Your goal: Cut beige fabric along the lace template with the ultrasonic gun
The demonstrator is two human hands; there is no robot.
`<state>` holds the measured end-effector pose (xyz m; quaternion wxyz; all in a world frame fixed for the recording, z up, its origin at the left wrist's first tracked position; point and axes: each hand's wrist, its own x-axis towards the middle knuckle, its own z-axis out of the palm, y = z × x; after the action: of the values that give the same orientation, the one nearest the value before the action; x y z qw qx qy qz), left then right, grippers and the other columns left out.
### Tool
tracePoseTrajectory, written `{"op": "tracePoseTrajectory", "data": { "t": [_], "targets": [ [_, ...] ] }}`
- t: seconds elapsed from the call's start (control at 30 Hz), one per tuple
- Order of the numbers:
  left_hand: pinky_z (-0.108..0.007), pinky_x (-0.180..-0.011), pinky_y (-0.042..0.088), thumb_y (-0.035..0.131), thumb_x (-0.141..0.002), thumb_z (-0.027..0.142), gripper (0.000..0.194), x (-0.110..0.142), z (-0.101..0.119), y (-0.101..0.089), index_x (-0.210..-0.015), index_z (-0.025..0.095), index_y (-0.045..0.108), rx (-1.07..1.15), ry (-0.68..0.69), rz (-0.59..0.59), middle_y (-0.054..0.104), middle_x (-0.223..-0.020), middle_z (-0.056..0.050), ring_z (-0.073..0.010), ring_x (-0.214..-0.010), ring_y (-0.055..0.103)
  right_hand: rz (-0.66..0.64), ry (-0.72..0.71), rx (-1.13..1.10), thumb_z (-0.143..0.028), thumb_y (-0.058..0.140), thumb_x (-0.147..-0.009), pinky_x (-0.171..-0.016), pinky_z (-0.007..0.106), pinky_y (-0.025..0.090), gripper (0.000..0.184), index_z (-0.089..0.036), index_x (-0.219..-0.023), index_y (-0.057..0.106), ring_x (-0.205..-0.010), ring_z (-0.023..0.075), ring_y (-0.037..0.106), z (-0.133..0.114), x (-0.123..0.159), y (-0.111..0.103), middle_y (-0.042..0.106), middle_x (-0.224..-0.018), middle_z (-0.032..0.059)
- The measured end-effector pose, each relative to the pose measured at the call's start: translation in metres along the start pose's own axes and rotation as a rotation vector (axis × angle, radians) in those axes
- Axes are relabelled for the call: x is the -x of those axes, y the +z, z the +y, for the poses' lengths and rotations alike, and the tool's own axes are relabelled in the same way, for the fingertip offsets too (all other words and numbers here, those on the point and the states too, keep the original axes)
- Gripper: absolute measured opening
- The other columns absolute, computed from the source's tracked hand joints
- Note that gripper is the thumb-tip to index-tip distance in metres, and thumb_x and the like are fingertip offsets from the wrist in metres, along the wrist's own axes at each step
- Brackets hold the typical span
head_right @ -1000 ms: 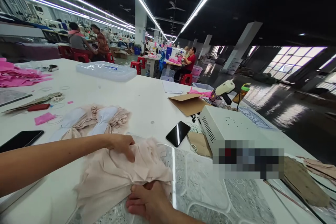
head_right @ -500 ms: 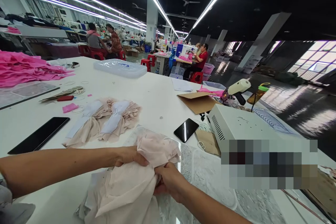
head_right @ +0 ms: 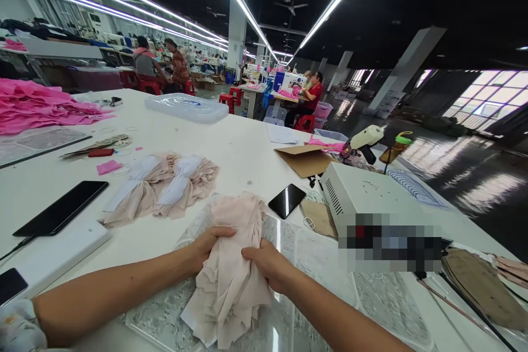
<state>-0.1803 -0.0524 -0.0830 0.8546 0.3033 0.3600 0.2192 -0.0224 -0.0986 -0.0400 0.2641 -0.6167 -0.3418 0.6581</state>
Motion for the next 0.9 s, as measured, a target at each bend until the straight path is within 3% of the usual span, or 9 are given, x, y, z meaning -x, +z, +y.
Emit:
{"op": "tracePoseTrajectory", "data": {
  "t": [0.23,0.43,0.53,0.7,0.8,0.9],
  "targets": [
    [-0.043,-0.084,0.056,0.060,-0.079,0.050,0.049,0.007,-0.005,0.006,-0.108,0.011,0.060,0.036,0.028,0.018,0.074,-0.090,-0.012,-0.0318,-0.091,0.071,-0.038,-0.037,-0.066,-0.010,0.059,-0.051,-0.079,0.036,0.053,0.053,-0.017,-0.104,0.055,-0.087,0.0240,0.069,-0.002,0.013,0.011,0.071,-0.087,0.0043],
    [-0.042,-0.079,0.057,0.044,-0.086,0.056,0.054,0.004,-0.004,0.005,-0.111,0.011,0.059,0.099,-0.005,0.036,0.073,-0.087,-0.013,-0.0319,-0.091,0.071,0.068,-0.005,-0.001,-0.014,0.072,-0.052,-0.073,0.038,0.053,0.039,-0.017,-0.088,0.057,-0.084,0.0250,0.067,0.006,0.005,-0.012,0.069,-0.082,0.0057],
    [-0.042,-0.078,0.057,0.037,-0.089,0.058,0.058,0.006,-0.001,0.006,-0.113,0.009,0.059,0.185,-0.036,0.026,0.073,-0.086,-0.014,-0.0321,-0.088,0.071,0.039,-0.017,-0.013,-0.018,0.075,-0.054,-0.071,0.036,0.054,0.039,-0.017,-0.088,0.057,-0.082,0.0236,0.067,0.008,0.002,-0.020,0.069,-0.085,0.0060],
    [-0.041,-0.072,0.057,0.057,-0.086,0.045,0.046,0.009,-0.003,0.015,-0.111,0.006,0.061,0.335,-0.046,-0.010,0.072,-0.076,-0.012,-0.0324,-0.078,0.072,-0.047,-0.047,-0.038,-0.029,0.074,-0.062,-0.070,0.036,0.056,0.044,-0.017,-0.100,0.057,-0.079,0.0208,0.069,0.014,0.003,-0.002,0.070,-0.089,0.0059],
    [-0.039,-0.063,0.057,0.063,-0.082,0.031,0.037,0.013,-0.004,0.022,-0.108,0.005,0.064,0.331,-0.065,0.062,0.072,-0.070,-0.011,-0.0328,-0.070,0.072,-0.089,-0.055,-0.007,-0.032,0.074,-0.064,-0.069,0.036,0.056,0.042,-0.016,-0.100,0.059,-0.075,0.0200,0.069,0.020,0.007,0.009,0.071,-0.084,0.0049],
    [-0.039,-0.057,0.057,0.066,-0.079,0.022,0.030,0.018,0.005,0.023,-0.105,0.008,0.066,0.348,-0.059,0.128,0.072,-0.065,-0.008,-0.0323,-0.063,0.072,-0.110,-0.034,0.090,-0.030,0.073,-0.068,-0.066,0.035,0.056,0.030,-0.015,-0.093,0.064,-0.069,0.0195,0.069,0.015,0.007,-0.005,0.070,-0.078,0.0040]
  ]
}}
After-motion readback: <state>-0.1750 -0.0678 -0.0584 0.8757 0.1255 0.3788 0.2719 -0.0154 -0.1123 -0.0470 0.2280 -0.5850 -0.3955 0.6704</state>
